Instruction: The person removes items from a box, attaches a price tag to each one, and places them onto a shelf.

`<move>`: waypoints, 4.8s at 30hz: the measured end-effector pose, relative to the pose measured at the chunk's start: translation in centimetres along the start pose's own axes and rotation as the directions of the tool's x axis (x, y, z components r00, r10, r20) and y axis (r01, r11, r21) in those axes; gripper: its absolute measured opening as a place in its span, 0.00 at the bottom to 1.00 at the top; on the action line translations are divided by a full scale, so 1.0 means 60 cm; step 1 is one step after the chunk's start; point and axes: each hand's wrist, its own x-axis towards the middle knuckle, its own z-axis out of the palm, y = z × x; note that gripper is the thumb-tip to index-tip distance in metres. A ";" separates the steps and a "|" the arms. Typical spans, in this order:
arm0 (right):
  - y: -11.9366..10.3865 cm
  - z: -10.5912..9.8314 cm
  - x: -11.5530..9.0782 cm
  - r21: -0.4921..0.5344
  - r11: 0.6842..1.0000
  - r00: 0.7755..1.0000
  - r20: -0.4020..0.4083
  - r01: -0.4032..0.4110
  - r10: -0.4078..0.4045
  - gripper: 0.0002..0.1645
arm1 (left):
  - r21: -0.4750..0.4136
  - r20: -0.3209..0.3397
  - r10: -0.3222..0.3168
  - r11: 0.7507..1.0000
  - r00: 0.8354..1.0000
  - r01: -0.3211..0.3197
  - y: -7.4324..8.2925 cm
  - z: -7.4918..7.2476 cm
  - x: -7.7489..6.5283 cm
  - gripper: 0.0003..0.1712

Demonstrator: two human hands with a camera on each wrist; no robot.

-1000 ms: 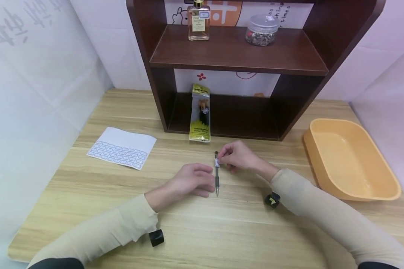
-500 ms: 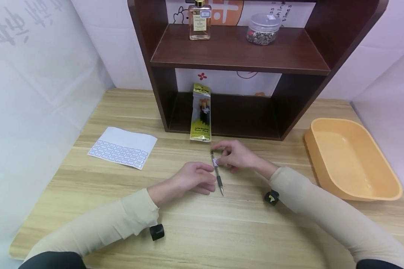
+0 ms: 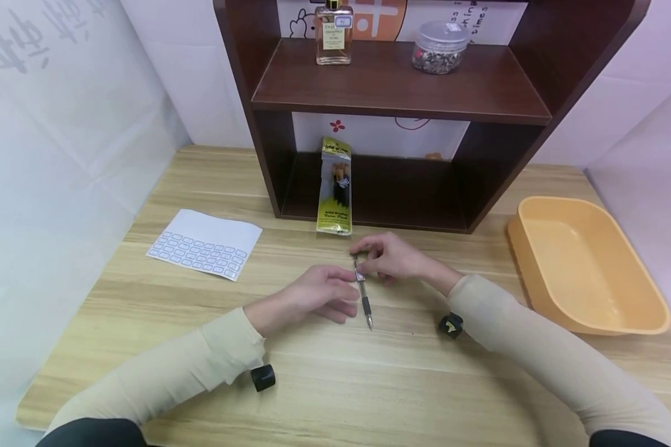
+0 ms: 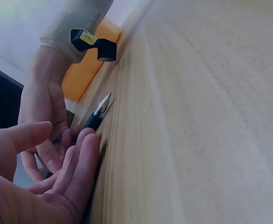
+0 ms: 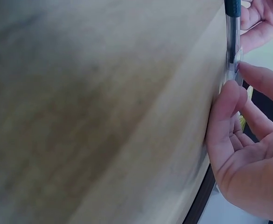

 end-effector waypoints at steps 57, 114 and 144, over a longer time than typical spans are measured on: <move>-0.036 -0.189 -0.218 0.217 0.952 0.818 -0.572 0.217 -0.056 0.17 | 0.206 -0.006 -0.016 0.978 1.000 0.017 0.010 0.002 0.016 0.21; -0.117 -0.315 -0.197 0.265 0.760 0.434 -0.901 0.593 -0.024 0.36 | 0.693 -0.089 0.007 0.719 0.996 0.057 0.059 0.036 0.067 0.14; -0.119 -0.301 -0.193 0.237 0.778 0.409 -0.912 0.582 -0.029 0.35 | 0.069 -0.042 0.067 0.996 0.997 -0.064 0.045 0.026 0.072 0.14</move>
